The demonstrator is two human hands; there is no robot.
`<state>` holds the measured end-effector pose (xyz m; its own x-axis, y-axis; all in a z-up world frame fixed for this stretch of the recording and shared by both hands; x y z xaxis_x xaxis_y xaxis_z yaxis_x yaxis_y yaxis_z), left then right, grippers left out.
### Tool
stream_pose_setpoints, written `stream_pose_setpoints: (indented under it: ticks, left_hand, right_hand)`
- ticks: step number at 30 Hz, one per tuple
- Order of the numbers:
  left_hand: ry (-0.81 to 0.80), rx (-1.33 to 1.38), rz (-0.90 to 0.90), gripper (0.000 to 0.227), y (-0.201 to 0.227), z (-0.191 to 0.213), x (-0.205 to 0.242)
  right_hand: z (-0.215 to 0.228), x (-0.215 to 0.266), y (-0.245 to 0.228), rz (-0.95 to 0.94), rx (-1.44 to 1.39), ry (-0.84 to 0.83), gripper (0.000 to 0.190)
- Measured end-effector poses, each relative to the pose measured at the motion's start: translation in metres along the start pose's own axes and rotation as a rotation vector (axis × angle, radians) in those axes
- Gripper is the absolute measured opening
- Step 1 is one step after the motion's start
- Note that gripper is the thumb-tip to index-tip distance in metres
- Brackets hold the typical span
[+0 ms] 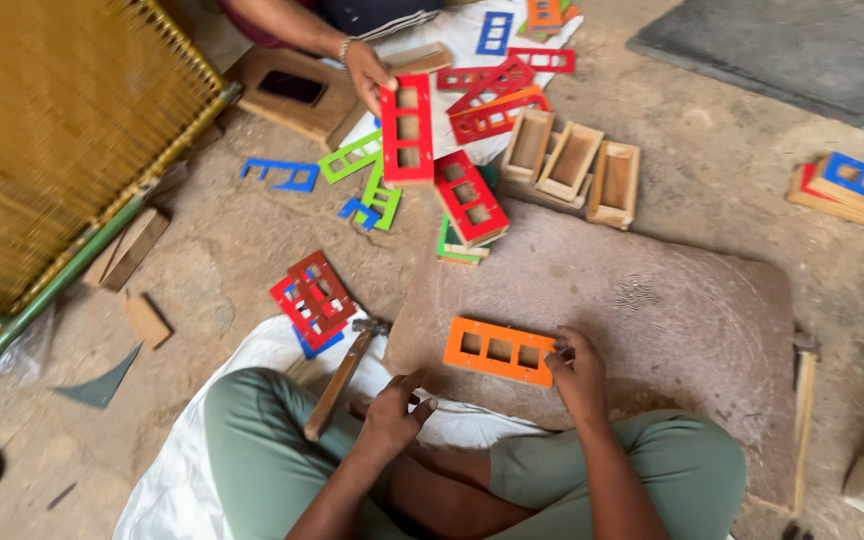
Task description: The person sits on the floor and assembles small colorful wooden frames by hammering nails into them. They handle red and orange frames, positioning nails and striking them with a hammer to secure the pieces together.
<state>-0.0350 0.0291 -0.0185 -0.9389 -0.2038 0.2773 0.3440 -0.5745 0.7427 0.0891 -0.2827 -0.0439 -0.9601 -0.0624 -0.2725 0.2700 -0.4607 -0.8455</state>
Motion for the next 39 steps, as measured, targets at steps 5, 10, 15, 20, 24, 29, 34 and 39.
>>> stream_pose_setpoints:
  ticks: [5,10,15,20,24,29,34,39]
  left_hand:
    - [0.022,-0.109,0.068,0.059,-0.013,0.016,0.019]
    - [0.084,-0.073,0.055,0.062,-0.024,0.021,0.006]
    - [0.157,0.287,0.042,0.071,-0.045,0.016,-0.022]
    - [0.15,1.157,0.252,0.086,-0.084,0.013,-0.094]
    - [0.25,1.563,0.324,0.107,-0.095,0.025,-0.155]
    - [0.184,1.604,0.154,0.062,-0.074,0.052,-0.189]
    - [0.29,1.538,0.182,0.035,-0.069,0.06,-0.171]
    - [0.273,1.497,0.013,0.024,-0.06,0.048,-0.102]
  right_hand:
    - [-0.006,0.004,-0.001,-0.104,-0.08,-0.033,0.047]
    - [-0.001,-0.002,-0.013,-0.095,-0.127,-0.019,0.043]
    - [0.004,-0.005,-0.02,-0.136,-0.111,-0.013,0.04]
    - [0.002,-0.013,-0.03,-0.143,-0.133,-0.037,0.039]
    - [0.002,-0.016,-0.032,-0.162,-0.137,-0.035,0.038]
    - [0.005,-0.021,-0.033,-0.15,-0.168,-0.022,0.036]
    - [0.009,-0.023,-0.042,-0.108,-0.181,-0.001,0.036]
    - [0.009,-0.022,-0.055,-0.078,-0.289,-0.037,0.036]
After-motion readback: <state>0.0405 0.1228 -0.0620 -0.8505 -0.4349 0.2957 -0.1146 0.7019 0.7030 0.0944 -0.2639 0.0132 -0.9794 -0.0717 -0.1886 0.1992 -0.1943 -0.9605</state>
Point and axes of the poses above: each hand's wrist, its own x-axis away from the middle knuckle, its own z-axis out of the back of the hand, y = z × x, the point moved 7 cm from there along -x, towards the middle knuckle, and after that the axes turned 10 degrees about z, right-handed, at the moved point
